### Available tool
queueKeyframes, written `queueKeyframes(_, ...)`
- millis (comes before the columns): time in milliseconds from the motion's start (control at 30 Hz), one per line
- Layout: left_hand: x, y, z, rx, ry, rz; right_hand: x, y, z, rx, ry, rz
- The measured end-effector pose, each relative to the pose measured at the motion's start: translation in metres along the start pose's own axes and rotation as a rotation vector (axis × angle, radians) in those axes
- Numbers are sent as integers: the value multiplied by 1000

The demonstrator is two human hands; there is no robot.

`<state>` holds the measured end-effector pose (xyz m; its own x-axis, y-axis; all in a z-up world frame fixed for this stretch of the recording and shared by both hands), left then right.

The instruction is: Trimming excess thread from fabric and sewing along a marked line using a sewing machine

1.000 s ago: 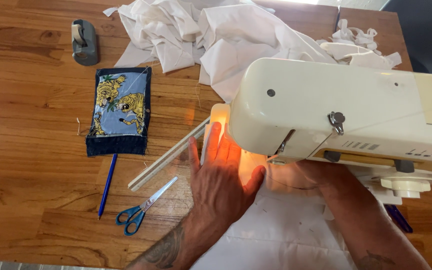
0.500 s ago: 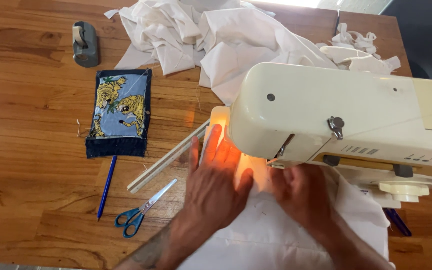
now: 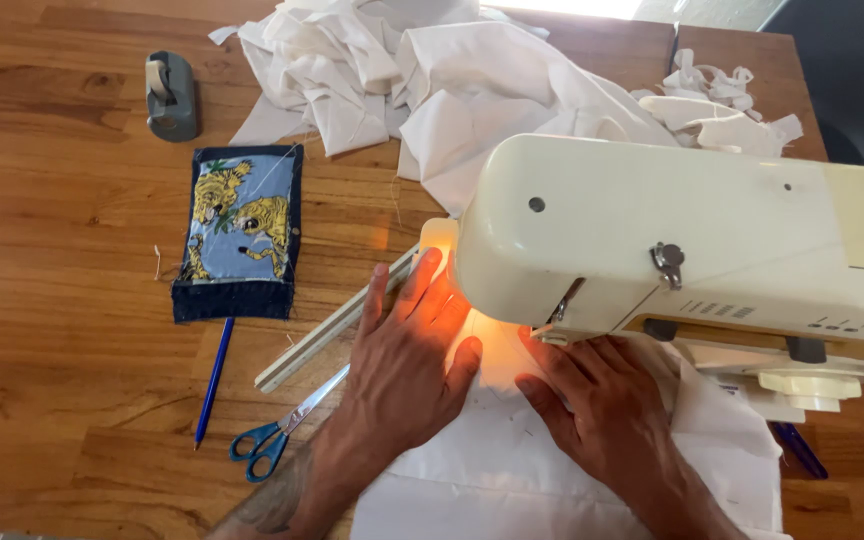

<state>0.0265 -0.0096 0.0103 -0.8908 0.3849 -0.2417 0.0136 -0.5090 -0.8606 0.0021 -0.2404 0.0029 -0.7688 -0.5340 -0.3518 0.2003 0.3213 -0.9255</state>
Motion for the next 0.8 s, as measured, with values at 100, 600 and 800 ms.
queueKeyframes(100, -1, -1, 0, -3, 6, 19, -1, -1, -1, -3, -14, 29)
queueKeyframes(600, -3, 0, -5, -27, 14, 37, 3, 4, 2, 14, 35, -9)
queueKeyframes(800, -5, 1, -12, -51, 40, 53, 3, 4, 1, 36, 33, 2)
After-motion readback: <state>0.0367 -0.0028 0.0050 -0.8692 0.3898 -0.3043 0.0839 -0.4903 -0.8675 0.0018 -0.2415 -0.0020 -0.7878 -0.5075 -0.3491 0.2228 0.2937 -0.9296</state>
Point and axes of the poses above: each hand's wrist, its own x-axis away from the middle knuckle, its own y-axis out of the palm, z = x × y, the point moved 3 cm from there along -x, towards the middle knuckle, and after that the axes turned 7 degrees about -z, right-handed, at the moved point
